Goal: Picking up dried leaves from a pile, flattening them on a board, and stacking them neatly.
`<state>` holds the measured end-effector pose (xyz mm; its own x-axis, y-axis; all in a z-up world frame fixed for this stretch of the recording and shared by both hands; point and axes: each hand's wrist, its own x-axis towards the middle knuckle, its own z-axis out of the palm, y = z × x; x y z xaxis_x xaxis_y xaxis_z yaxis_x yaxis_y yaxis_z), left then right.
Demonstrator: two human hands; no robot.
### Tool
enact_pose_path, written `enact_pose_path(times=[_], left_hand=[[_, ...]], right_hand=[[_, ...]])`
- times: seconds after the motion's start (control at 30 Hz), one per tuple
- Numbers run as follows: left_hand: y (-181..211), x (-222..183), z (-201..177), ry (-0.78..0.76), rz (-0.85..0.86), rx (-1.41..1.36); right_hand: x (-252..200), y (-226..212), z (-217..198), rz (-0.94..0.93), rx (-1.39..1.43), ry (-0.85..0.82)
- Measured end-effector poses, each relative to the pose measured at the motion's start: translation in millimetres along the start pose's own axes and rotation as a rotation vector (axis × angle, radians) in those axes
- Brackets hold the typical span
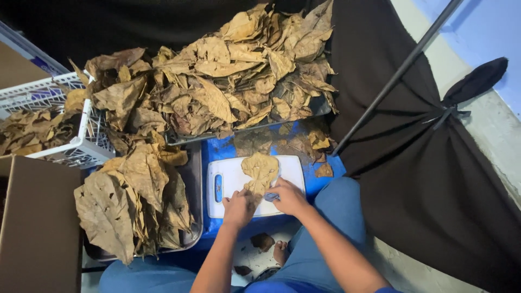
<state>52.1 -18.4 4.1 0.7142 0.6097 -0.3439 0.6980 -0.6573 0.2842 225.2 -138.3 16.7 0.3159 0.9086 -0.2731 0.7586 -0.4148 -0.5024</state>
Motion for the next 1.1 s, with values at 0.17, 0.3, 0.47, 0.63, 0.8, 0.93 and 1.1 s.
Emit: enact_pose_path(times=[0.17, 0.3, 0.47, 0.63, 0.8, 0.93, 1.1], left_hand=[[12.5, -18.8, -13.4, 0.045, 0.044, 0.051], [9.3, -20.5, -4.1, 0.018, 0.06, 0.058], [14.0, -28.2, -29.2, -0.078, 0.076, 0.255], [-9.5, -8.7, 29.5, 0.233, 0.183, 0.105], [-8.4, -14.0, 30.4, 0.342, 0.214, 0.002], [-1.5, -26.1, -2.4, 0.164, 0.17, -0.015], [6.3, -30.6, -37.7, -0.077, 0.087, -0.02]], right_hand=[[7.8, 20.4, 14.4, 0.14, 0.254, 0.233], [-5.0, -29.5, 17.2, 0.011, 0.26, 0.341], [29.4, -38.5, 65.9, -0.278, 0.127, 0.197], [47.8, -20.0, 50.1, -0.131, -0.182, 0.315], [79.9, 3.0, 40.5, 0.031, -0.369, 0.403], [108.5, 25.9, 27.0, 0.246, -0.373, 0.391], [120.7, 34.0, 9.3, 0.357, -0.202, 0.332]])
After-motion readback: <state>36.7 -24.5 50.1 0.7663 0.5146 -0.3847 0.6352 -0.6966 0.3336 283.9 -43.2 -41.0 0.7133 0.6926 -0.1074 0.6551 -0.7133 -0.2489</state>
